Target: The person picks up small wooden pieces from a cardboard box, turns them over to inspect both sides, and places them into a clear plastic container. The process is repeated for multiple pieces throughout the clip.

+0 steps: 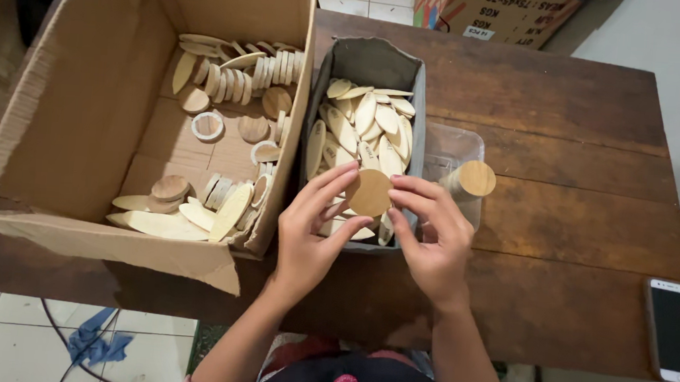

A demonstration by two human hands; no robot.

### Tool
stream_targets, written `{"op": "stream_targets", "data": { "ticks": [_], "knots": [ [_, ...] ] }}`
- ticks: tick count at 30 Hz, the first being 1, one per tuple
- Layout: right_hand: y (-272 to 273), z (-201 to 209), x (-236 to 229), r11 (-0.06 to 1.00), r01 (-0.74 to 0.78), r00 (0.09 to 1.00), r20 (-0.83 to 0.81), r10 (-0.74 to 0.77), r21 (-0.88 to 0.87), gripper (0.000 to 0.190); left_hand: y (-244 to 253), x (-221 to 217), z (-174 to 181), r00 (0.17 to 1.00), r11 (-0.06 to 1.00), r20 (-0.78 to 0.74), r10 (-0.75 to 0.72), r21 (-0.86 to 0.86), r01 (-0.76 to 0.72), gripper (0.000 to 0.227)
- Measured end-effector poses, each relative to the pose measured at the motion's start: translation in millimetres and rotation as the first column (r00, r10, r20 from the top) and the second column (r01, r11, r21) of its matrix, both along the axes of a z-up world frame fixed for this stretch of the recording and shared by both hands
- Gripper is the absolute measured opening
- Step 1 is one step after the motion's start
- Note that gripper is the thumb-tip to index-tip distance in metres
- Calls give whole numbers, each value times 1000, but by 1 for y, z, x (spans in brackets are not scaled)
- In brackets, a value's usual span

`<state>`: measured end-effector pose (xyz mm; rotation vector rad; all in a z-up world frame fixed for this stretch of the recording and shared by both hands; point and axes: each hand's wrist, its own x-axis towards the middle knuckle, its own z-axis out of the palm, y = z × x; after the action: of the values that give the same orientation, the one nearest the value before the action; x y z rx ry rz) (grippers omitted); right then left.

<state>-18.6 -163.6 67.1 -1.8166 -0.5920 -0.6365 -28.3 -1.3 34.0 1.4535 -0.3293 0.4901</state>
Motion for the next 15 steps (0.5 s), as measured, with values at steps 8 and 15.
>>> {"op": "stream_targets", "data": {
  "ticks": [8, 15],
  "knots": [
    [-1, -3, 2, 999, 52, 998, 19, -52, -9, 19, -1, 4, -11, 997, 996, -73, -19, -92, 12, 54],
    [-4, 4, 5, 980, 163, 986, 42, -159, -116, 20, 5, 5, 14, 996, 987, -83, -16, 159, 29, 42]
  ]
}}
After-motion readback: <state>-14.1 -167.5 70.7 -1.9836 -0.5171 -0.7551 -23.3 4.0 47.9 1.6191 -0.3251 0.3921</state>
